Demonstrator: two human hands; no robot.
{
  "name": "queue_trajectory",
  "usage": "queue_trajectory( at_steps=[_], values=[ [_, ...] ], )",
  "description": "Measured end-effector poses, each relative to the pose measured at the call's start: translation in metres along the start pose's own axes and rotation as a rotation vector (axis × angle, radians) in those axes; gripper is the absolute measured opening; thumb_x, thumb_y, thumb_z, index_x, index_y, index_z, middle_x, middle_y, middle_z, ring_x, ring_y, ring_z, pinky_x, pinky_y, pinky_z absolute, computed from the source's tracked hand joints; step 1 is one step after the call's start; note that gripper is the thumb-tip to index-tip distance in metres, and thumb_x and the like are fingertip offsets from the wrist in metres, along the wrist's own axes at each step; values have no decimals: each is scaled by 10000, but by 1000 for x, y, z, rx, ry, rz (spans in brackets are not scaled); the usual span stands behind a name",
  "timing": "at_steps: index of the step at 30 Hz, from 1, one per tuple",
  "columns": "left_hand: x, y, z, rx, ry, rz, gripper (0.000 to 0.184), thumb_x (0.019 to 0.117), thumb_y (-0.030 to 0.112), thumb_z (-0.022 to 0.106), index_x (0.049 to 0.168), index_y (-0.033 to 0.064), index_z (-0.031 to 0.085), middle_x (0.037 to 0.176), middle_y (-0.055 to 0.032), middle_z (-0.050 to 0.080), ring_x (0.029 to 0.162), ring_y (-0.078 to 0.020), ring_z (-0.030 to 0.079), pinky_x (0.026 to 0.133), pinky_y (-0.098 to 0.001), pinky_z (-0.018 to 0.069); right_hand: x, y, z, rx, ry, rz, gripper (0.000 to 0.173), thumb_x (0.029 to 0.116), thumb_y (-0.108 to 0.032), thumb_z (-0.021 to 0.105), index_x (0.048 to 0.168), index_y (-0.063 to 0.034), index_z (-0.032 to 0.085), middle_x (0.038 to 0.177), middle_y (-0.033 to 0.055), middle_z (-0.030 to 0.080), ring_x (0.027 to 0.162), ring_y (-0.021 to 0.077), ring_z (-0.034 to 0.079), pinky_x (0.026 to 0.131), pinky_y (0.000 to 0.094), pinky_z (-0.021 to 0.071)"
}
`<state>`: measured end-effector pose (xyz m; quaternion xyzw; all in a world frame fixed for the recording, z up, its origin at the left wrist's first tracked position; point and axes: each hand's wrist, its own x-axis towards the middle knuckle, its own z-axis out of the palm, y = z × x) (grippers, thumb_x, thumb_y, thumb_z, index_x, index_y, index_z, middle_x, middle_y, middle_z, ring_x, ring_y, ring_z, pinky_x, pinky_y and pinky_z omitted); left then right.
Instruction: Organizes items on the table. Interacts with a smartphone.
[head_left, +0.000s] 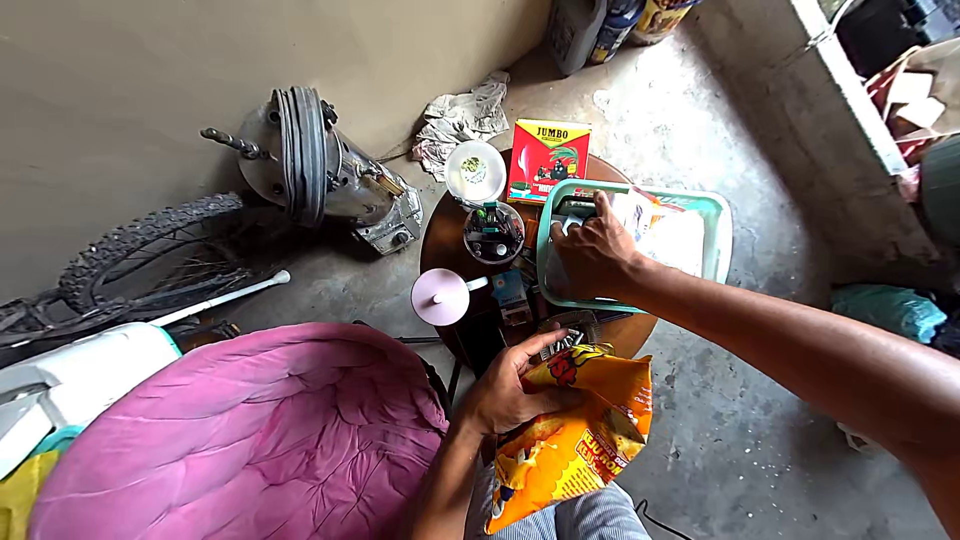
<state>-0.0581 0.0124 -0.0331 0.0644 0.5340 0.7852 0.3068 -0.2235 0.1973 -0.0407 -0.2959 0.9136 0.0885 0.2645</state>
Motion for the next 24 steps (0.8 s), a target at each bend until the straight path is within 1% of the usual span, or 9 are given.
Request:
queue_trajectory(
  at_steps=[3, 4, 8, 12, 15, 18, 21, 23, 24],
  values=[
    [-1, 0, 1, -14, 7, 9, 781, 860, 159, 813, 1468, -135, 420, 1460, -219, 546, 1320, -246, 579, 1108, -372, 506, 0, 2, 5, 5, 20, 11, 743, 773, -481, 772, 1298, 7, 575, 915, 186, 691, 833, 385, 676, 1099, 710, 291],
    [-1, 0, 1, -7, 11, 12, 779, 863, 170, 810, 1468, -132, 423, 1469, -218, 538, 1332, -243, 569, 1117, -371, 498, 1, 4, 4, -5, 4, 14, 722, 796, -494, 751, 1304, -11, 576, 915, 179, 697, 833, 377, 680, 1105, 702, 286],
    [-2, 0, 1, -11, 17, 34, 771, 866, 186, 810, 1455, -141, 435, 1475, -227, 527, 1333, -243, 567, 1126, -370, 490, 5, 6, -1, 9, -42, 18, 637, 798, -514, 733, 1241, -70, 628, 935, 162, 699, 863, 363, 679, 1113, 690, 278],
    [-9, -4, -2, -12, 28, 27, 762, 867, 181, 812, 1458, -128, 443, 1478, -218, 528, 1310, -244, 587, 1110, -373, 508, 0, 15, 8, 83, 33, -83, 503, 846, -446, 726, 1190, -85, 661, 929, 119, 712, 913, 345, 688, 1183, 703, 177],
    [-14, -6, -3, -29, 46, 30, 741, 870, 165, 803, 1454, -124, 451, 1450, -213, 555, 1290, -246, 600, 1105, -378, 510, -10, 22, 17, 157, 198, -179, 312, 879, -338, 707, 1099, -117, 683, 832, 65, 718, 825, 289, 700, 1173, 661, 248],
    [-16, -8, -6, -37, 62, 73, 693, 901, 195, 769, 1436, -128, 469, 1402, -213, 591, 1256, -246, 619, 1096, -387, 513, -16, 19, 20, 132, 196, -185, 393, 885, -346, 695, 1202, -116, 664, 861, 60, 726, 853, 304, 696, 1192, 669, 212],
    [-17, -4, -8, -131, 123, 80, 626, 937, 342, 737, 1386, -49, 545, 1265, -100, 676, 1128, -154, 661, 1018, -346, 544, -13, 25, 10, 130, 122, -209, 500, 929, -421, 641, 1316, -105, 613, 836, 81, 727, 852, 323, 701, 1205, 678, 170],
    [-17, -1, -8, -264, 172, 87, 489, 945, 368, 724, 1316, 68, 619, 1149, -11, 722, 1020, -90, 691, 929, -307, 582, -18, 33, -4, 169, 188, -257, 498, 965, -411, 598, 1367, -117, 601, 962, 82, 750, 944, 322, 706, 1212, 688, 133],
    [-16, 2, -6, -335, 199, 82, 418, 944, 359, 725, 1274, 113, 651, 1102, 8, 741, 979, -79, 707, 894, -295, 596, -25, 39, -11, 196, 278, -291, 480, 982, -393, 580, 1388, -139, 610, 1089, 57, 756, 1041, 305, 702, 1218, 694, 123]
  ],
)
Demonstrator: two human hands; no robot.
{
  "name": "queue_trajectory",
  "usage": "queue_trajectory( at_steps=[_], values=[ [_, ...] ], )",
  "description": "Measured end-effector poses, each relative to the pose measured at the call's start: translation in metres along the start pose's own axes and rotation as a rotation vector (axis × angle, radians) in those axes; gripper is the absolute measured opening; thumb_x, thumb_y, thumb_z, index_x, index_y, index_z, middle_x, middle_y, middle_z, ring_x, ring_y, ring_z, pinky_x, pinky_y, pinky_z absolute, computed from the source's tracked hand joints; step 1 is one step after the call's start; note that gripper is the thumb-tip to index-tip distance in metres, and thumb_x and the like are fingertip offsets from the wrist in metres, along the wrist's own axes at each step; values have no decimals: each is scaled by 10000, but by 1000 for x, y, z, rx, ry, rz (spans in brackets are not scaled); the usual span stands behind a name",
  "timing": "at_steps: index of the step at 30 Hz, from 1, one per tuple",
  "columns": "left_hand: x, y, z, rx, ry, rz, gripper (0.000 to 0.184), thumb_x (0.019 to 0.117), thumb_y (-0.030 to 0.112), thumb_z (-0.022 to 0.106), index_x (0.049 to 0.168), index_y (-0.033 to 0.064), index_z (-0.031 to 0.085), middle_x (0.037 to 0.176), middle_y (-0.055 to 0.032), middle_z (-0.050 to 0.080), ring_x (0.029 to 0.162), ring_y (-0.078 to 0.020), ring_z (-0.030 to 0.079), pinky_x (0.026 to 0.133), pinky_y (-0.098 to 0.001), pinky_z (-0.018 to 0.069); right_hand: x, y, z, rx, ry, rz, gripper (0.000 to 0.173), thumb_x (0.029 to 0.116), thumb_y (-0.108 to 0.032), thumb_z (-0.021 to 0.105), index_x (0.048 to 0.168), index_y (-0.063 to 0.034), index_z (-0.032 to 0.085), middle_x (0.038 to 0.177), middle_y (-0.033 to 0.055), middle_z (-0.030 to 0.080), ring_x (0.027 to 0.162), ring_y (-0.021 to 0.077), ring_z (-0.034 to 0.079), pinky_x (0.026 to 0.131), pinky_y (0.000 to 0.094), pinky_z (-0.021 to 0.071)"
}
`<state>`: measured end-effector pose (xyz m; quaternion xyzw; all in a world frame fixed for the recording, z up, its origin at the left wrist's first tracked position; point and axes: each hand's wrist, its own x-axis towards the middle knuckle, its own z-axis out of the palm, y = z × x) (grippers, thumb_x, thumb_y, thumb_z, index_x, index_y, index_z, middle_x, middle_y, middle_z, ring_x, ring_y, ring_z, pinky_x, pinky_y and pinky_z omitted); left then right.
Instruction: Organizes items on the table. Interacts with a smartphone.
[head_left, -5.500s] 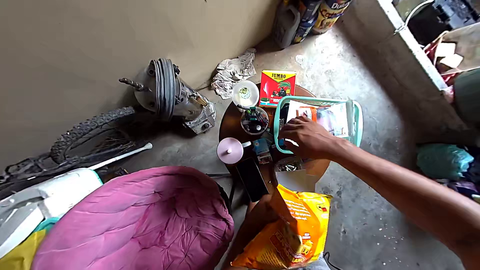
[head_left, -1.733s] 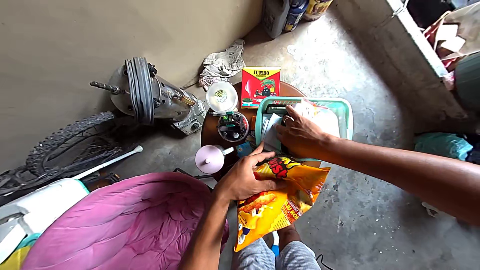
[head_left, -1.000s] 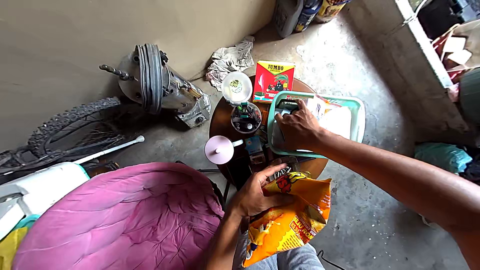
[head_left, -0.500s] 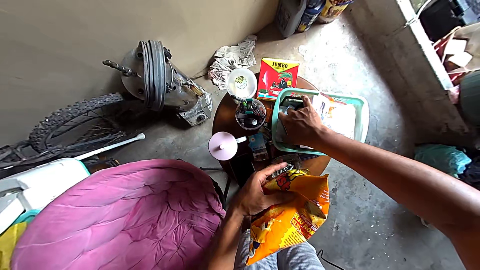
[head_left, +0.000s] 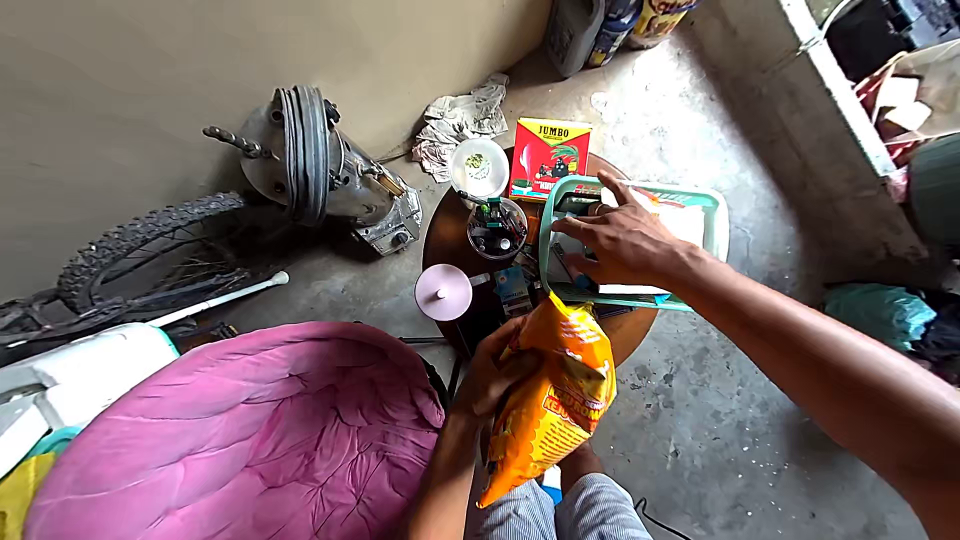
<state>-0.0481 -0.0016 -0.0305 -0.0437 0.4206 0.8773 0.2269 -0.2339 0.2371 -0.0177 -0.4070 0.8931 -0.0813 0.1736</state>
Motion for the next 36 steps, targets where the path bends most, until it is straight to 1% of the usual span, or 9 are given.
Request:
queue_trajectory(
  at_steps=[4, 6, 9, 13, 16, 19, 23, 26, 36],
  values=[
    [6, 17, 31, -116, 141, -49, 204, 1056, 240, 544, 1203, 117, 614, 1014, 47, 737, 944, -34, 704, 876, -238, 592, -44, -8, -40, 304, 371, 48, 391, 1028, -287, 553, 1343, -82, 659, 1375, 43, 662, 1349, 223, 570, 1246, 549, 287],
    [15, 11, 60, -133, 228, -33, 225, 1071, 211, 479, 1218, 75, 580, 994, 50, 721, 933, -20, 691, 874, -228, 586, -79, -12, -48, 695, 368, 210, 517, 1030, -433, 533, 1381, -57, 589, 1302, 54, 678, 1215, 158, 641, 1073, 394, 518],
    [43, -11, 104, -30, 201, 29, 331, 1043, 221, 481, 1247, -31, 549, 977, -7, 686, 882, -32, 666, 829, -258, 581, -138, -22, -31, 1287, 265, 364, 725, 880, -726, 609, 1448, -281, 535, 1220, -81, 687, 1055, 53, 669, 877, 274, 592],
    [67, -17, 135, 190, 81, 44, 513, 1071, 216, 436, 1546, 27, 384, 1450, -188, 511, 1224, -204, 587, 1048, -407, 502, -181, -10, -28, 1505, 408, 411, 354, 975, -461, 649, 1298, -316, 662, 1090, -126, 726, 974, 9, 690, 843, 232, 602],
    [46, -23, 127, 276, 180, 127, 555, 1058, 290, 464, 1538, 17, 413, 1472, -183, 522, 1240, -215, 599, 1032, -398, 522, -165, 3, -43, 1362, 448, 544, 230, 978, -310, 639, 1198, -242, 644, 956, -115, 724, 797, -7, 698, 690, 190, 613],
    [1, -44, 83, 670, 572, 215, 548, 952, 312, 675, 1401, 14, 570, 1390, -148, 604, 1248, -225, 600, 1007, -421, 542, -145, 24, -38, 1053, 451, 723, 253, 1008, -410, 618, 1175, -219, 618, 933, -110, 681, 784, -4, 675, 684, 226, 602],
    [-25, -95, 5, 1228, 1053, -35, 1079, 778, 529, 814, 1528, -84, 337, 1514, -319, 413, 1429, -418, 402, 1186, -512, 352, -143, 29, -25, 778, 306, 897, 699, 948, -639, 606, 1429, -142, 505, 1272, 170, 650, 1004, 343, 695, 846, 629, 545],
    [-6, -104, -7, 1396, 1088, -320, 1233, 734, 671, 782, 1540, -110, 273, 1505, -306, 440, 1406, -389, 452, 1168, -483, 380, -168, 22, -24, 698, 349, 942, 804, 926, -716, 563, 1533, -221, 383, 1480, 135, 528, 1143, 353, 664, 888, 623, 551],
    [-9, -84, 2, 1331, 1134, -460, 1031, 796, 509, 792, 1549, -37, 347, 1459, -227, 533, 1338, -338, 540, 1072, -535, 461, -329, 12, -31, 698, 166, 1106, 835, 914, -666, 631, 1471, -60, 489, 1430, 243, 553, 1217, 420, 606, 985, 642, 488]
  ],
)
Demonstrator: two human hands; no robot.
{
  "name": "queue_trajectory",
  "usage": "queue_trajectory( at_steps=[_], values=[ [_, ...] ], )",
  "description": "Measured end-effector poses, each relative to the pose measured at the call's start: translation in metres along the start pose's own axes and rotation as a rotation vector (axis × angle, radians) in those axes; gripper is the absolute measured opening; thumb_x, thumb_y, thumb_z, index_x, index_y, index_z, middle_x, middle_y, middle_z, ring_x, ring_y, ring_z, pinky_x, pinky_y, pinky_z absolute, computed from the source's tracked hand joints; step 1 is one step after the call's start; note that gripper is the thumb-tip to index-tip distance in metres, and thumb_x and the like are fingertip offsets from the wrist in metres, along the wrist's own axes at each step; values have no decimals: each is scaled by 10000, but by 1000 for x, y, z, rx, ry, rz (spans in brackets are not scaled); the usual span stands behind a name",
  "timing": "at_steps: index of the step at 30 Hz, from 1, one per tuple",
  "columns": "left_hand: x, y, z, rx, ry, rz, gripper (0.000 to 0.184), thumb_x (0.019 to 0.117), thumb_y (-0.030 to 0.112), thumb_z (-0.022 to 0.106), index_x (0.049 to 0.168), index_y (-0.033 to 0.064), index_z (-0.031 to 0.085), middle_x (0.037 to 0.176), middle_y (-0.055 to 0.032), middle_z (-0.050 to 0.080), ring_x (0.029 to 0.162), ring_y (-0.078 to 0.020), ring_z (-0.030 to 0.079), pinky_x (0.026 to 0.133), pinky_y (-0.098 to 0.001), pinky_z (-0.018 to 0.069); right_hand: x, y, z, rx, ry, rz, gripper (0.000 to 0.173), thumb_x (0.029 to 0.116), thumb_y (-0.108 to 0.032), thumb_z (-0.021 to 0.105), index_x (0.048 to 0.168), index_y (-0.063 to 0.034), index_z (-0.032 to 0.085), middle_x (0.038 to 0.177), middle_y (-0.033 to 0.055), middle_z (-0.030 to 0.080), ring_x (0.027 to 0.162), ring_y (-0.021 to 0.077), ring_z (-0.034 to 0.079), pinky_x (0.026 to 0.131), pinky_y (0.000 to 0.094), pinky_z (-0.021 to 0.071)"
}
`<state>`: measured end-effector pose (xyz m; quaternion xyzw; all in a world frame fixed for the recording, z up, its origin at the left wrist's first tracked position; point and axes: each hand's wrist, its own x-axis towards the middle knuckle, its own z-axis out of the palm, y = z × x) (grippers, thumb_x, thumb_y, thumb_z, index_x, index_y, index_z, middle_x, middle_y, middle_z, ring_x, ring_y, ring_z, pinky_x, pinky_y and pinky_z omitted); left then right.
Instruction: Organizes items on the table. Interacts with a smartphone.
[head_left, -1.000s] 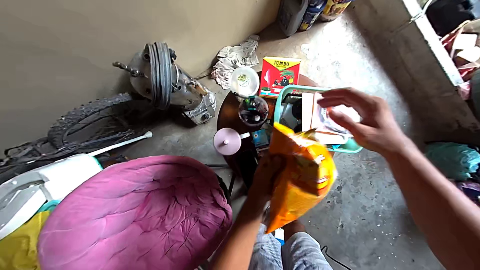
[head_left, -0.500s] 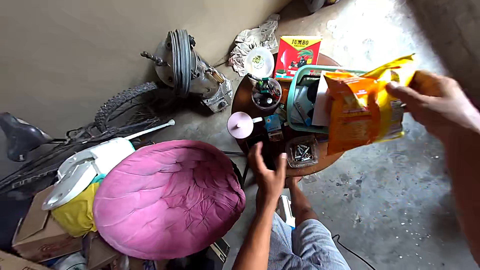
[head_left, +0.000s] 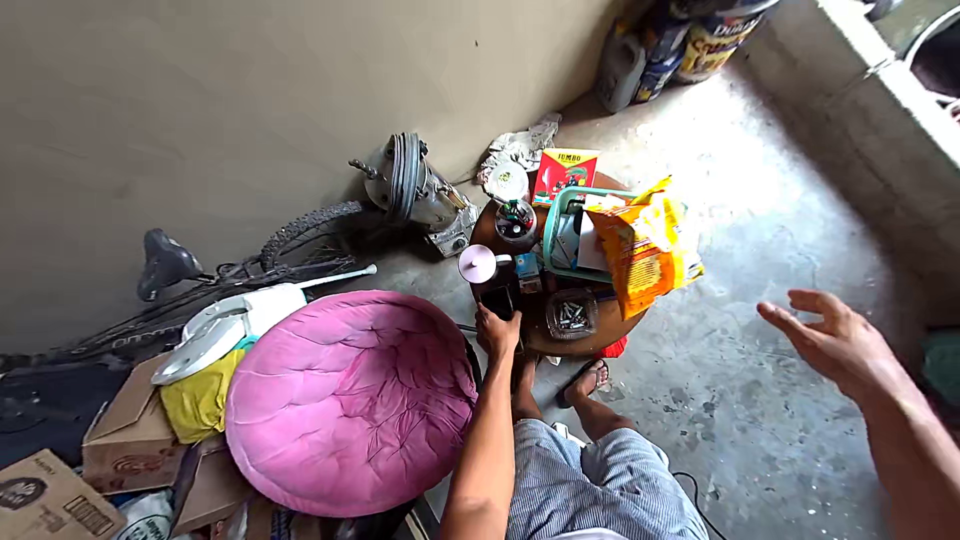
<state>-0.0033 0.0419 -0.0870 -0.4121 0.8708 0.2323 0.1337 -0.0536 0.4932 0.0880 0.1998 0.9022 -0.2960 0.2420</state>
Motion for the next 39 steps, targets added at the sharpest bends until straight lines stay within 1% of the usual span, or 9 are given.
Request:
queue_trajectory(
  at_steps=[4, 8, 12, 15, 20, 23, 27, 32, 39],
  values=[
    [-21, -30, -29, -191, 106, 122, 999, 726, 471, 830, 1491, -48, 453, 1330, -238, 635, 1250, -339, 614, 1075, -517, 471, -44, 30, -39, -466, -27, 147, 870, 854, -688, 695, 1425, -48, 552, 1276, 333, 625, 1218, 539, 574, 967, 757, 406],
    [-96, -26, -84, -347, 80, 336, 1100, 669, 381, 876, 1531, -74, 365, 1362, -280, 588, 1232, -352, 600, 1057, -485, 476, -80, 60, -53, -633, -369, 166, 887, 793, -676, 772, 1327, 14, 617, 1226, 336, 643, 1160, 536, 607, 934, 740, 455],
    [-183, 3, -124, -400, 47, 547, 1145, 625, 475, 882, 1551, 17, 388, 1432, -221, 562, 1304, -273, 573, 1077, -443, 493, -127, 51, -45, -368, -874, 44, 556, 915, -487, 754, 1224, -34, 662, 954, 217, 726, 785, 389, 720, 692, 601, 593],
    [-231, 42, -150, -482, 3, 679, 1105, 620, 512, 869, 1520, 25, 452, 1350, -188, 612, 1209, -228, 616, 995, -407, 542, -151, 28, -26, 85, -1163, -282, 528, 965, -386, 666, 1368, -54, 581, 1120, 147, 730, 934, 299, 734, 726, 482, 624],
    [-272, 93, -172, -554, -122, 864, 1121, 653, 575, 866, 1531, 29, 433, 1364, -171, 602, 1204, -189, 626, 1012, -370, 550, -209, -40, 58, 1055, -829, -482, 920, 923, -768, 490, 1557, -117, 346, 1371, 98, 632, 1211, 256, 646, 986, 478, 563],
    [-275, 105, -188, -416, -171, 979, 1200, 638, 665, 839, 1559, 37, 394, 1376, -186, 592, 1203, -232, 623, 1001, -406, 545, -239, -67, 76, 1387, -681, -379, 807, 896, -791, 497, 1370, -138, 509, 1253, 36, 693, 1188, 184, 655, 1022, 451, 545],
    [-264, 97, -229, -353, -263, 1081, 1126, 694, 604, 815, 1575, 55, 378, 1350, -160, 613, 1095, -201, 655, 900, -391, 570, -262, -88, 79, 1509, -700, -380, 877, 890, -812, 471, 1485, -168, 445, 1339, 50, 658, 1241, 203, 633, 1043, 470, 533],
    [-230, 69, -286, -380, -345, 1221, 954, 798, 551, 771, 1561, 96, 422, 1344, -103, 645, 1084, -146, 675, 920, -389, 581, -295, -130, 98, 1625, -700, -409, 829, 910, -792, 467, 1455, -168, 500, 1304, 131, 672, 1193, 310, 660, 996, 569, 545],
    [-185, 38, -330, -618, -577, 1326, 580, 981, 330, 625, 1493, 77, 520, 1166, -73, 711, 864, -97, 680, 738, -287, 594, -334, -179, 133, 1745, -750, -481, 802, 929, -765, 468, 1431, -147, 565, 1335, 228, 641, 1224, 412, 630, 1037, 607, 506]
  ],
)
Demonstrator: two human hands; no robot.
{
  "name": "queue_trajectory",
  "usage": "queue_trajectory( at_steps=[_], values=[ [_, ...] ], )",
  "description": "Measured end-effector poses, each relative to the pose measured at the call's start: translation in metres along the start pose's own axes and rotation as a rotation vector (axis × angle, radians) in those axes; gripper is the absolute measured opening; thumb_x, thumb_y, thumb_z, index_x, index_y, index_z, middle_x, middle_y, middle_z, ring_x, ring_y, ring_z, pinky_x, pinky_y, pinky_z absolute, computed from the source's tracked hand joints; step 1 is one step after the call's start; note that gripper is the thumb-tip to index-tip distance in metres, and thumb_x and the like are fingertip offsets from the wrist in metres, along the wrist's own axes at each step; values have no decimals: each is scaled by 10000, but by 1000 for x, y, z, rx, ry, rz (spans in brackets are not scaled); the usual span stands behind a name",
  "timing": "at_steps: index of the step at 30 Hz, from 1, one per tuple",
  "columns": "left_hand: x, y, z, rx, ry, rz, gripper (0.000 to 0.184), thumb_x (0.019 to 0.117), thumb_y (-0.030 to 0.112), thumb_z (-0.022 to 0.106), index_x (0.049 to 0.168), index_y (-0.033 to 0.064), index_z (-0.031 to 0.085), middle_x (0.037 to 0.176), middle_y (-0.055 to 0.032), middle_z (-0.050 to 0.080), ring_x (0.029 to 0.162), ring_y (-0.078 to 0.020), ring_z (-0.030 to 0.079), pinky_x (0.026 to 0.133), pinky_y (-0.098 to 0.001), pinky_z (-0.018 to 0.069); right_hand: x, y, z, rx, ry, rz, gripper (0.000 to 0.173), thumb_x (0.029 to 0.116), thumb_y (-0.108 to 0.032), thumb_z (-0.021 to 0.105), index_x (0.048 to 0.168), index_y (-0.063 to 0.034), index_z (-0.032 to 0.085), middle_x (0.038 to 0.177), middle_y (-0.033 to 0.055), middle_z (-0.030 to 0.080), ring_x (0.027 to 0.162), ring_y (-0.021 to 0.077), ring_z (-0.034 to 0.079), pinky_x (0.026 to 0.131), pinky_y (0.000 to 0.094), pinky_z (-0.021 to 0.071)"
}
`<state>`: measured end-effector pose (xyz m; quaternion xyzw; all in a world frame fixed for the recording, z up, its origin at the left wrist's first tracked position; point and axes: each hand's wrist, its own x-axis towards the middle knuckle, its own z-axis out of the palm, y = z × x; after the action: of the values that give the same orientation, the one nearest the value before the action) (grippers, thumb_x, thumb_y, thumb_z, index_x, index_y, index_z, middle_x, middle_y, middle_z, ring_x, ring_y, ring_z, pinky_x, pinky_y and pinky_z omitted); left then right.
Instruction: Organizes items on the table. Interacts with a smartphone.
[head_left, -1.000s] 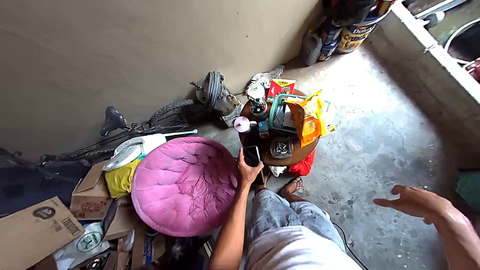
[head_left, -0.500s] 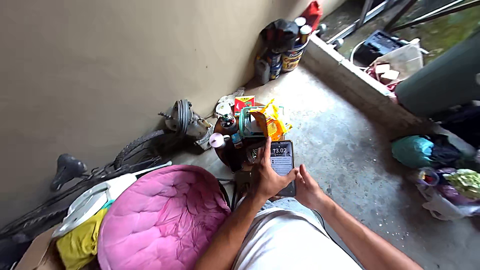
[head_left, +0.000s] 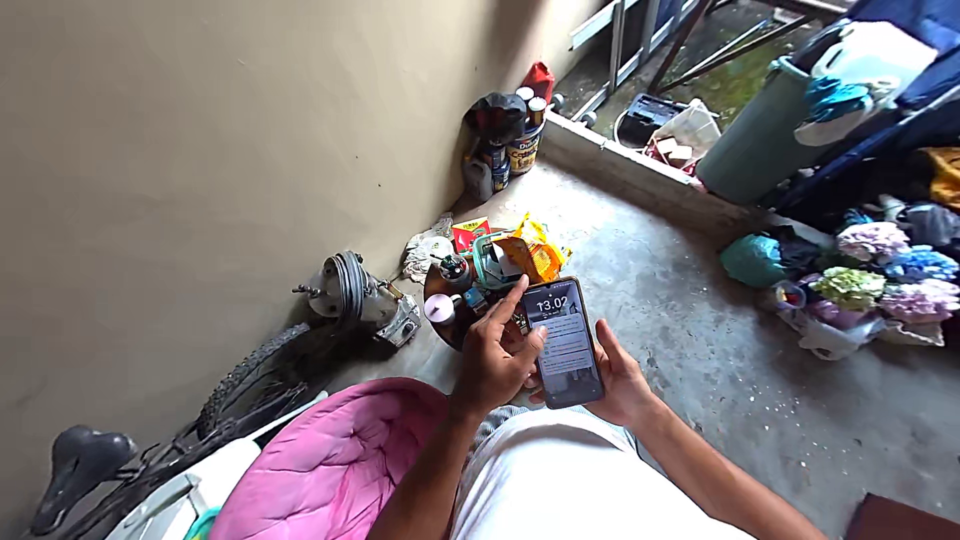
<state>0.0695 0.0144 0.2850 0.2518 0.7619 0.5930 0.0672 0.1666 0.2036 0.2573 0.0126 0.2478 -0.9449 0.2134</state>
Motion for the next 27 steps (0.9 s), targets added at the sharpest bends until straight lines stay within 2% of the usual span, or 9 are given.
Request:
queue_trajectory(
  at_steps=[5, 8, 12, 17, 22, 24, 25, 27],
  values=[
    [4, -3, -14, -88, -20, 54, 397, 1040, 271, 540, 1381, 94, 640, 1023, -18, 746, 785, -80, 687, 703, -270, 595, -3, 27, 14, 28, 43, -72, 781, 948, -738, 470, 1431, -129, 550, 1340, 245, 623, 1214, 424, 627, 1042, 616, 494],
    [10, -1, -12, -133, -41, 81, 341, 1036, 235, 569, 1335, 113, 678, 1008, -7, 756, 745, -82, 686, 671, -266, 596, -8, 37, 18, 33, 66, -138, 760, 962, -719, 464, 1432, -127, 547, 1338, 246, 618, 1202, 420, 629, 1029, 612, 500],
    [19, 7, -3, -128, -64, 124, 300, 1018, 256, 609, 1272, 139, 718, 869, 27, 735, 664, -68, 660, 595, -251, 579, -18, 42, 21, -8, 90, -233, 753, 962, -720, 455, 1392, -117, 589, 1321, 235, 635, 1196, 403, 635, 1010, 595, 513],
    [32, 21, 21, -137, -121, 135, 240, 1012, 308, 631, 1157, 168, 762, 756, 47, 706, 566, -69, 619, 517, -262, 546, -41, 41, 23, -19, 100, -343, 812, 927, -760, 480, 1398, -106, 583, 1308, 237, 644, 1181, 404, 645, 1000, 592, 523],
    [35, 45, 66, -111, -218, 164, 197, 988, 331, 676, 986, 150, 755, 729, 50, 713, 556, -59, 630, 506, -255, 543, -82, 47, 15, -89, 171, -505, 854, 902, -792, 485, 1428, -124, 561, 1294, 248, 659, 1154, 414, 669, 981, 574, 548],
    [33, 50, 93, -106, -302, 217, 156, 952, 312, 719, 1000, 168, 753, 771, 63, 716, 562, -53, 614, 510, -249, 532, -106, 48, 13, -146, 244, -603, 822, 915, -777, 484, 1423, -137, 572, 1288, 228, 673, 1149, 393, 680, 975, 556, 563],
    [30, 52, 107, -116, -371, 246, 190, 925, 309, 751, 1060, 175, 752, 834, 58, 731, 580, -59, 618, 517, -252, 533, -121, 50, 11, -160, 282, -661, 794, 930, -760, 481, 1419, -143, 580, 1294, 216, 673, 1159, 388, 678, 975, 559, 566],
    [19, 57, 137, -165, -550, 278, 420, 897, 342, 783, 1260, 154, 685, 1003, 14, 737, 666, -87, 649, 554, -264, 552, -154, 54, 8, -173, 397, -779, 751, 953, -731, 475, 1414, -146, 574, 1305, 196, 671, 1180, 382, 669, 973, 574, 567]
  ],
)
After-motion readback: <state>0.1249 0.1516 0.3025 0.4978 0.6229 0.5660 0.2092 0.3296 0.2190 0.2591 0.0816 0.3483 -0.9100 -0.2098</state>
